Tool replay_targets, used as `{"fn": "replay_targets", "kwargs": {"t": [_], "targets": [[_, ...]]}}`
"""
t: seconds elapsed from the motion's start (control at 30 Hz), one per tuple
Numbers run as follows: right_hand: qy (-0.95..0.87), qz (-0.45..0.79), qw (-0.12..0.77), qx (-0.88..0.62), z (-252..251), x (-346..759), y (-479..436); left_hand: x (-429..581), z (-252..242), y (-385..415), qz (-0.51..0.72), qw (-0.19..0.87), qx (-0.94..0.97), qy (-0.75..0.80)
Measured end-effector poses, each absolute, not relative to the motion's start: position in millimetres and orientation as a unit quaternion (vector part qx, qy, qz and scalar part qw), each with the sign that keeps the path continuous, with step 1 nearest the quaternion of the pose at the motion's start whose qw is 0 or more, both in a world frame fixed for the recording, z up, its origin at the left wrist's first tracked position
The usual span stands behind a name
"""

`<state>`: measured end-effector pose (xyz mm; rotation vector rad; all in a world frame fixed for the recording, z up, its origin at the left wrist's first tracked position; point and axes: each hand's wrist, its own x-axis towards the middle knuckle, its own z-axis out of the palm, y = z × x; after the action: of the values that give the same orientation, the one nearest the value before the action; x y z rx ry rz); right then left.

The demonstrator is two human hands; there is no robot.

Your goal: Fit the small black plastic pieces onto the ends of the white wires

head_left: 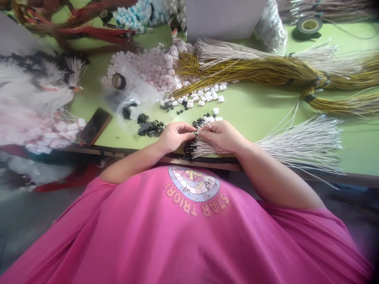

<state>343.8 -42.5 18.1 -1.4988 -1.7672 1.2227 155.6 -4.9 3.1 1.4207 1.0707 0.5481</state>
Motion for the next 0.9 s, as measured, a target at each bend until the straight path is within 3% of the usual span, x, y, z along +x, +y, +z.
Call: {"fn": "replay_targets", "kwargs": {"t": [0.27, 0.4, 0.7, 0.9], "targets": [[-0.690, 0.418, 0.215, -0.550, 13.9, 339.3, -43.1, 159.3, 0.4, -7.9, 0.230, 0.553, 0.672, 0.436], [-0.690, 0.421, 0.219, -0.546, 14.4, 339.7, -42.7, 156.5, -1.2, -6.4, 0.222, 0.492, 0.723, 0.432], [-0.684, 0.433, 0.225, -0.542, 15.1, 341.7, -41.9, 152.9, 4.9, -6.7, 0.208, 0.467, 0.744, 0.430], [-0.637, 0.438, 0.259, -0.579, 23.8, 355.0, -39.2, 134.9, 20.7, 24.6, 0.087, 0.353, 0.831, 0.421]]}}
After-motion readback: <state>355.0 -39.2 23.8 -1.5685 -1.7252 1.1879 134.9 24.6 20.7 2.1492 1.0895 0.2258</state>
